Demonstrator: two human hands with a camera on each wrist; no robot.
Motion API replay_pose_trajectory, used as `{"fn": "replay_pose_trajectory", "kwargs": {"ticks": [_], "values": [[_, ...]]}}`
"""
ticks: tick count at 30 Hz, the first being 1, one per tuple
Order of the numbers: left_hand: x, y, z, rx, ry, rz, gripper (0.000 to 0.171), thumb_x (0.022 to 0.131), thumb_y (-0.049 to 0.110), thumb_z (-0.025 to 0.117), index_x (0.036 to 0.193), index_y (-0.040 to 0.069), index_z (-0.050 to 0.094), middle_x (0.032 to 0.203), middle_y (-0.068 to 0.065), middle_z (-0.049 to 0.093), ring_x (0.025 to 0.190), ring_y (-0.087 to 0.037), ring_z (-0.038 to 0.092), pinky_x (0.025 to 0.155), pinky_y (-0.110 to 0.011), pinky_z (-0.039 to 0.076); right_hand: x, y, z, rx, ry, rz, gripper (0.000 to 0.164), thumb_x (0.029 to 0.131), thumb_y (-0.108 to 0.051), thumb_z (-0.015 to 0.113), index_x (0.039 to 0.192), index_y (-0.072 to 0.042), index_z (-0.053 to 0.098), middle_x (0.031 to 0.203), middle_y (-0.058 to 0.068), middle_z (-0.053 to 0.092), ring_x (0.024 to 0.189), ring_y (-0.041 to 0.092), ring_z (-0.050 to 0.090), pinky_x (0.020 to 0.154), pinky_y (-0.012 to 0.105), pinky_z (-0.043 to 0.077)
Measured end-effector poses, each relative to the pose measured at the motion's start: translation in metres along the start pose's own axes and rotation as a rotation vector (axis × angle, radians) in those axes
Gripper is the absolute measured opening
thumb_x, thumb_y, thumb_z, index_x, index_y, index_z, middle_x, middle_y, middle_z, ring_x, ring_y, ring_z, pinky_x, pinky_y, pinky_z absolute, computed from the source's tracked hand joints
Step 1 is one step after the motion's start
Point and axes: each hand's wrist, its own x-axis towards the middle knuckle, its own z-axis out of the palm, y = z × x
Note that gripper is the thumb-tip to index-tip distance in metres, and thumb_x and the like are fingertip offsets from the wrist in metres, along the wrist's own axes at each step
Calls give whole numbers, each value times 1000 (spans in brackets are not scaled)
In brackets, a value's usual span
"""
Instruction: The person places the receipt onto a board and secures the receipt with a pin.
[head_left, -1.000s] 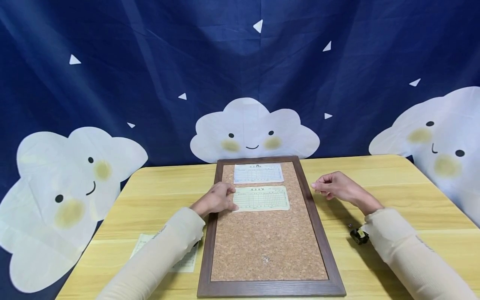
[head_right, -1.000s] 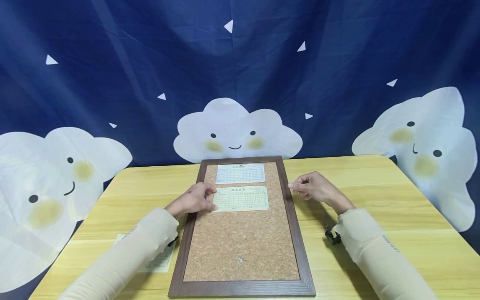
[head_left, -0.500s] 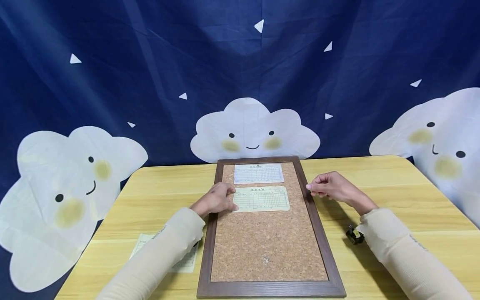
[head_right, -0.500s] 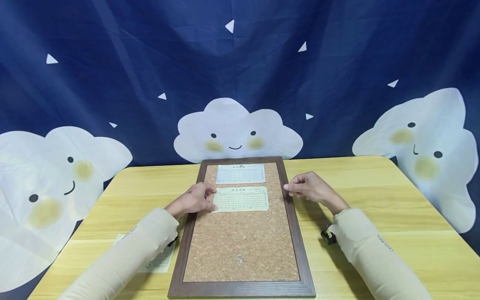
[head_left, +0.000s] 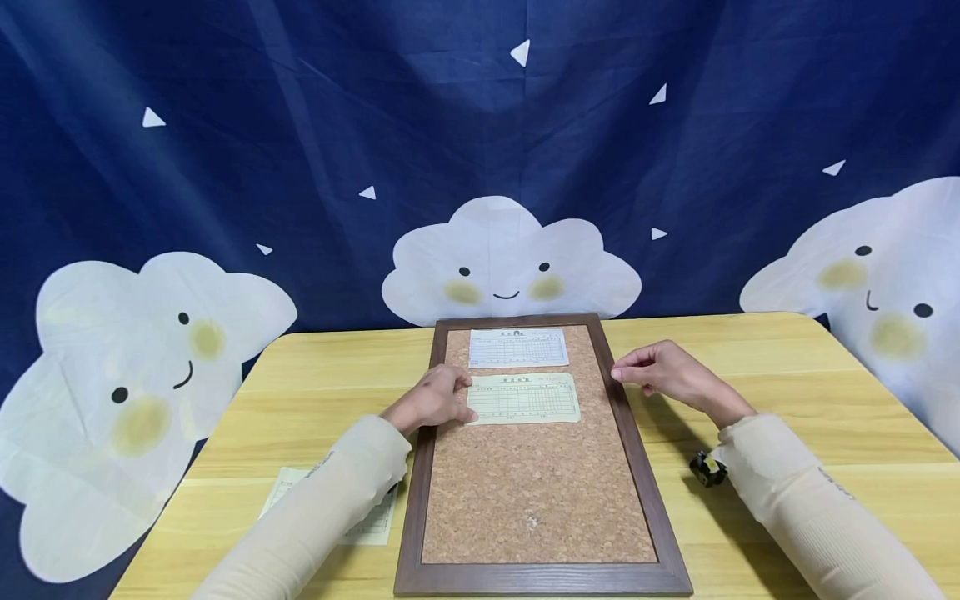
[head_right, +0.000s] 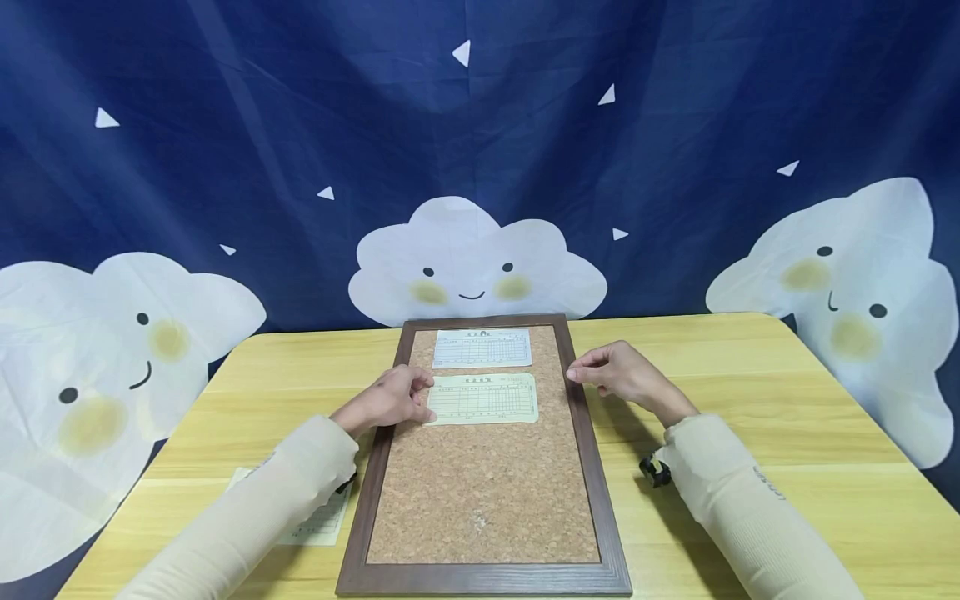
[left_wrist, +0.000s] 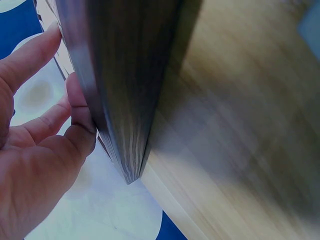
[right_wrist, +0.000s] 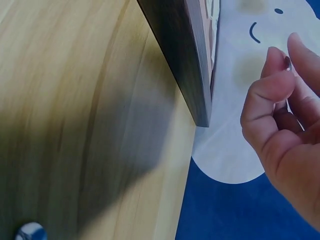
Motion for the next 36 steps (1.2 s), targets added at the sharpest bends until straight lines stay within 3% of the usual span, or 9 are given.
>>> {"fn": "replay_pose_trajectory", "kwargs": {"ticks": [8,24,36], "values": [[0,1,0,-4,3,-4,56,77,9,87,126,-3,62,123,-15,57,112,-25,53,100,-42,44,1,0,0,-1,-25,-22,33,97,-15,67,118,11,67,111,17,70,77,17,58,68,31,55],[1,0,0,3,-6,12,57,77,9,86,127,-4,61,120,-13,57,108,-24,52,98,-42,45,4,-7,-1,62,-55,2,33,103,-6,53,127,15,58,95,12,72,66,12,50,61,27,44],[0,0,0,-8,2,-8,58,77,8,87,128,-4,61,123,-14,57,110,-24,52,100,-42,44,13,-11,5,58,-63,-22,26,101,-5,56,116,15,60,96,15,73,73,14,58,67,28,52]]}}
